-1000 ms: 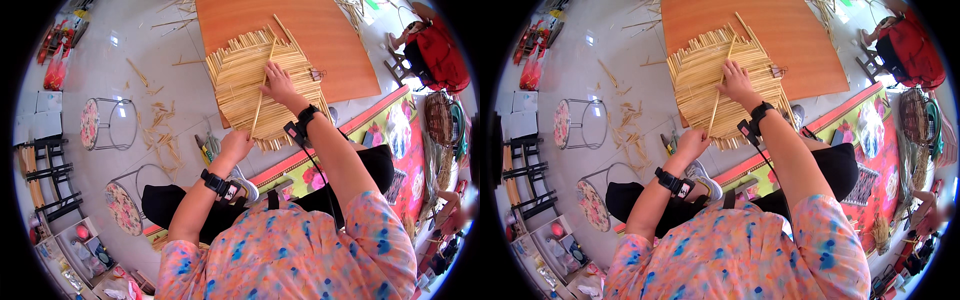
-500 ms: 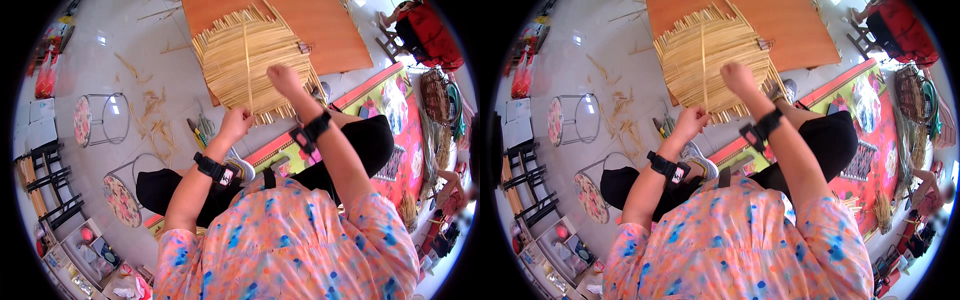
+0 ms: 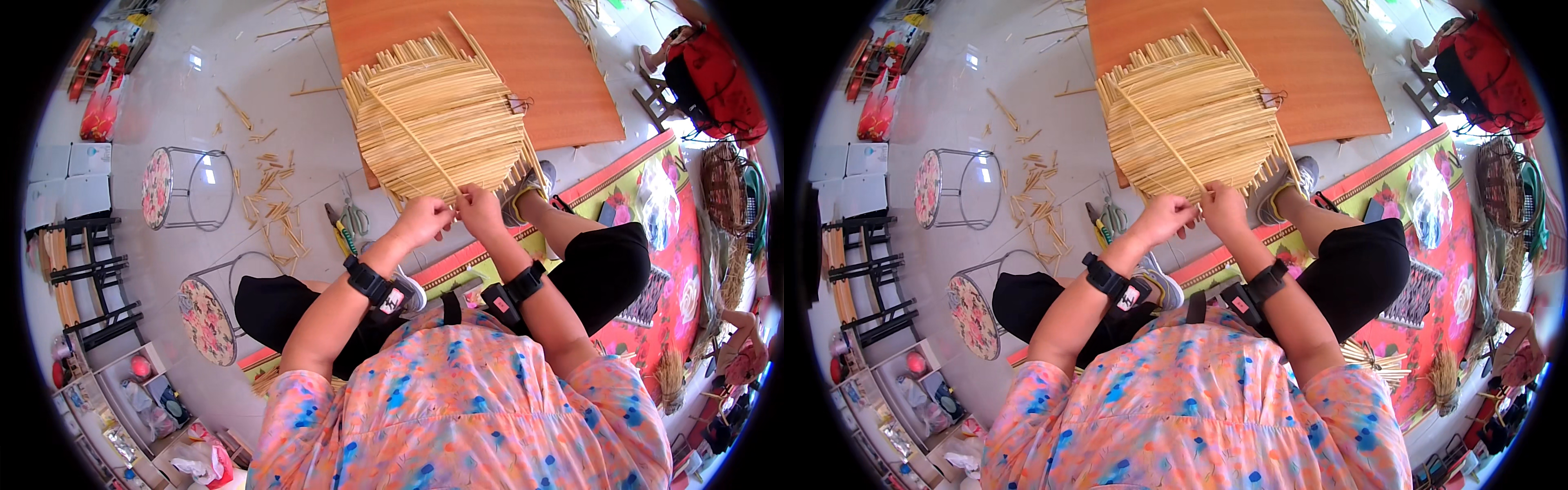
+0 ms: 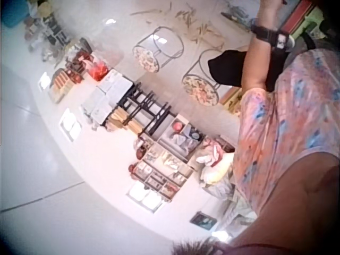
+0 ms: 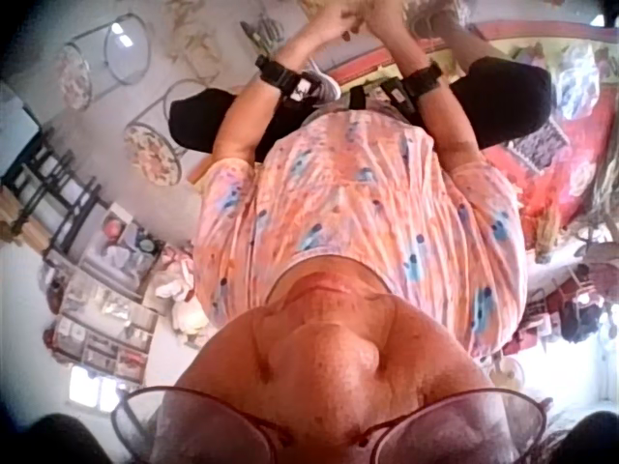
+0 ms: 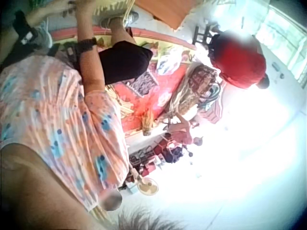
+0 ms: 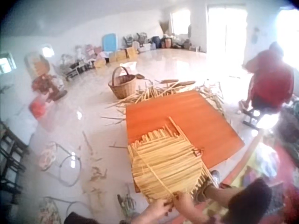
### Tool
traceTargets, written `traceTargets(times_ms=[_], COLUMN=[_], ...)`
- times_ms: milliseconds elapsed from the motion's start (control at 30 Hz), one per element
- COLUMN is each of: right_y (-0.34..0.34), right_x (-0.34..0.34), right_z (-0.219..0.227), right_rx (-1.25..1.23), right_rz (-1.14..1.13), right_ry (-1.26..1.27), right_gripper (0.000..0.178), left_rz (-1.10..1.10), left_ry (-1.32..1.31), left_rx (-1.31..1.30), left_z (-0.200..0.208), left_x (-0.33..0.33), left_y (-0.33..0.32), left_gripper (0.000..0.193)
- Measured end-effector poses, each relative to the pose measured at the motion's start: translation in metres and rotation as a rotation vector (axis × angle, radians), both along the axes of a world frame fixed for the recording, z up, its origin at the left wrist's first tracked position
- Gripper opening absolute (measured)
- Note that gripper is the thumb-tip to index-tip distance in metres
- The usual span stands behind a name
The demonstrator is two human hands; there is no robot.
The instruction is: The person assembles a straw fan by arranging straw sticks on a circular base and securing them with a central stick and a binder clip.
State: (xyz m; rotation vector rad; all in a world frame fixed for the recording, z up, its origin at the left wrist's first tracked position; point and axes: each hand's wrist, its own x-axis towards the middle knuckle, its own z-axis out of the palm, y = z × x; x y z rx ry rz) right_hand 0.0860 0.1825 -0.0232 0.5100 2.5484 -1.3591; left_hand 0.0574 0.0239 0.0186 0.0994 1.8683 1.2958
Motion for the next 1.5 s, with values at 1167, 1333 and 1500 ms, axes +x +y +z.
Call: traceTargets(times_ms=[1167,1333,1500], right_y=[0.062,0.071,0.068], right_x=[0.029,0.025,0.022], right_z=[0.005,0.001,0.003], right_rx=[-0.001,-0.017,-0.034], right_rz=[-0.202,-0.304,-0.269], right_ry=[-0.041,-0.001,0.082], right_gripper=[0.021,0.019,0.016], left_rz=[-0.044,0.031,0.102], left_ry=[1.242,1.190,1.170], left_rx=[-0.679,-0.817,-0.733], left_z=[-0.063,-0.067,-0.061], left_x=[-0.181,-0.181,-0.185], left_y=[-0.016,-0.015,-0.005], left_gripper=[0.056,0.061,0.065])
